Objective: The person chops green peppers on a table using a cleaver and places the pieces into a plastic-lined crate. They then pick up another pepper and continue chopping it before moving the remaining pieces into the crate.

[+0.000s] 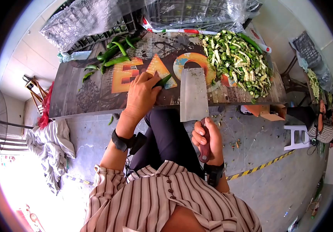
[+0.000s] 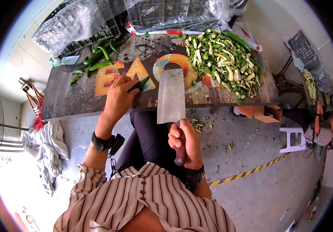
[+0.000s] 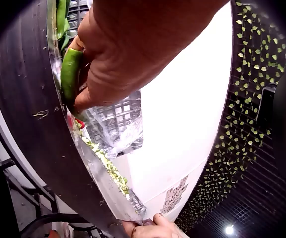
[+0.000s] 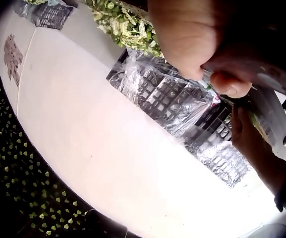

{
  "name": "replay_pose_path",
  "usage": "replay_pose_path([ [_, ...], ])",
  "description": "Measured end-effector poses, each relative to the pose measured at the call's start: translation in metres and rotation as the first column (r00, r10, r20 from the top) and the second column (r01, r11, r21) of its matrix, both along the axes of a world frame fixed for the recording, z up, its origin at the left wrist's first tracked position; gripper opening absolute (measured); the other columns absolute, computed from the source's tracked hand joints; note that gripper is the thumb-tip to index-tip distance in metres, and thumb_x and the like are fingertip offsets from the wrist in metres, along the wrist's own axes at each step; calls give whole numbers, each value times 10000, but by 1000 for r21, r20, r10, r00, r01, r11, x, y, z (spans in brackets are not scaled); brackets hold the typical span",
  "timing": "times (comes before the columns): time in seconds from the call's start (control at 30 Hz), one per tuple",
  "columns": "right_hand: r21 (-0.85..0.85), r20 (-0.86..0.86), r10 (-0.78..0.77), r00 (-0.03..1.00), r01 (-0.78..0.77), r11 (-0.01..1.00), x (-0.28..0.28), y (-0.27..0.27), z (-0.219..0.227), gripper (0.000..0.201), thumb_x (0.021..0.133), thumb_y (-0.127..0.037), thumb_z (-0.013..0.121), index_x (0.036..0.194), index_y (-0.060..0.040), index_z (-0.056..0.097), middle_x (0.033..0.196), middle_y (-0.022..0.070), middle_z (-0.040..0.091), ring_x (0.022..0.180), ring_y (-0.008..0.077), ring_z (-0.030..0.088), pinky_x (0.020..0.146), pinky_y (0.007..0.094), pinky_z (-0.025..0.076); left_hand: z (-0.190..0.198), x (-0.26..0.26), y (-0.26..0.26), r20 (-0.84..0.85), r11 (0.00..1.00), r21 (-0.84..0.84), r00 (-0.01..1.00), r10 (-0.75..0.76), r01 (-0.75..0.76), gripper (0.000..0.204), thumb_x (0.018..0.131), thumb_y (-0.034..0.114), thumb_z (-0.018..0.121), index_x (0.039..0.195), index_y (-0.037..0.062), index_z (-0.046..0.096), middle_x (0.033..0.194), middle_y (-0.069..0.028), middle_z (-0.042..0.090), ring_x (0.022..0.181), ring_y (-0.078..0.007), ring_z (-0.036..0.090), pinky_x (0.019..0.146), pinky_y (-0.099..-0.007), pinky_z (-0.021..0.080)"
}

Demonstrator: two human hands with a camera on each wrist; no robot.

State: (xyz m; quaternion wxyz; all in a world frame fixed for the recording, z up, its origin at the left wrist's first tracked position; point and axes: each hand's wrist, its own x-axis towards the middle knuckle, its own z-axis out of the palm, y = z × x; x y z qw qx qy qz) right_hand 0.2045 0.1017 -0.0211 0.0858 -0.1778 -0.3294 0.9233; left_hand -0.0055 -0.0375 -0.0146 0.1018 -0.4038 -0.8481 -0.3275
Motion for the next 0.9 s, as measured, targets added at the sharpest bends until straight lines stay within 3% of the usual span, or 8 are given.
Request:
replay_pose_path([
  [0.2, -18, 15, 1, 1000, -1, 1000, 1, 1, -2, 283, 1013, -321, 427, 789, -150, 407, 670, -33, 429, 471, 37, 368, 469, 224, 278, 3, 5, -5, -43, 999, -42, 999, 19, -21, 286, 798, 51, 639, 1084, 33, 654, 975, -119, 599, 943, -326, 556, 840, -399, 444],
  [0.27, -65, -35, 5, 999, -7, 998, 1, 3, -7, 187, 1003, -287, 435, 931, -115, 427, 699, -10, 433, 474, 61, 383, 460, 230, 315, 3, 4, -7, -39, 998, -46, 999, 29, -31, 279, 797, 47, 637, 1075, 32, 654, 971, -120, 599, 945, -327, 553, 840, -401, 443],
  [0.4, -65, -29, 3, 1000, -5, 998, 2, 3, -6, 184, 1002, -290, 436, 940, -117, 432, 699, -10, 432, 475, 61, 384, 461, 229, 314, 5, 5, -4, -27, 999, -29, 999, 23, -24, 257, 768, 29, 642, 1025, 29, 648, 952, -118, 593, 934, -329, 549, 836, -401, 444],
  [0.47, -31, 17, 3, 1000, -3, 1000, 0, 0, -1, 277, 1014, -323, 424, 795, -154, 419, 680, -35, 432, 475, 34, 369, 474, 223, 280, 3, 5, 0, -50, 1000, -13, 999, 18, -18, 255, 756, 20, 644, 1010, 30, 646, 941, -118, 590, 928, -329, 548, 832, -401, 444],
  [0.57, -41, 18, 2, 1000, -1, 999, 1, 0, 0, 273, 1013, -323, 428, 799, -154, 423, 688, -36, 435, 478, 34, 370, 477, 223, 281, -2, 5, 4, -84, 999, 22, 996, 36, -35, 232, 732, 25, 650, 960, 69, 641, 927, -104, 559, 927, -317, 531, 812, -393, 436],
  [0.73, -35, 11, 6, 1000, -5, 999, 1, 1, -2, 277, 1012, -327, 429, 796, -154, 422, 689, -37, 433, 480, 34, 369, 479, 220, 280, 2, 19, 2, -22, 1000, 17, 1000, 17, -16, 300, 764, 52, 678, 1063, 39, 653, 981, -119, 571, 934, -326, 546, 834, -393, 442],
  [0.9, -29, 3, 10, 1000, -10, 1000, 0, 2, -3, 283, 1012, -329, 428, 790, -155, 412, 689, -37, 426, 485, 33, 368, 480, 219, 274, -8, 21, 1, -65, 1000, 20, 998, 4, -2, 345, 761, 92, 709, 1098, 42, 653, 1019, -121, 583, 948, -319, 555, 847, -384, 441],
])
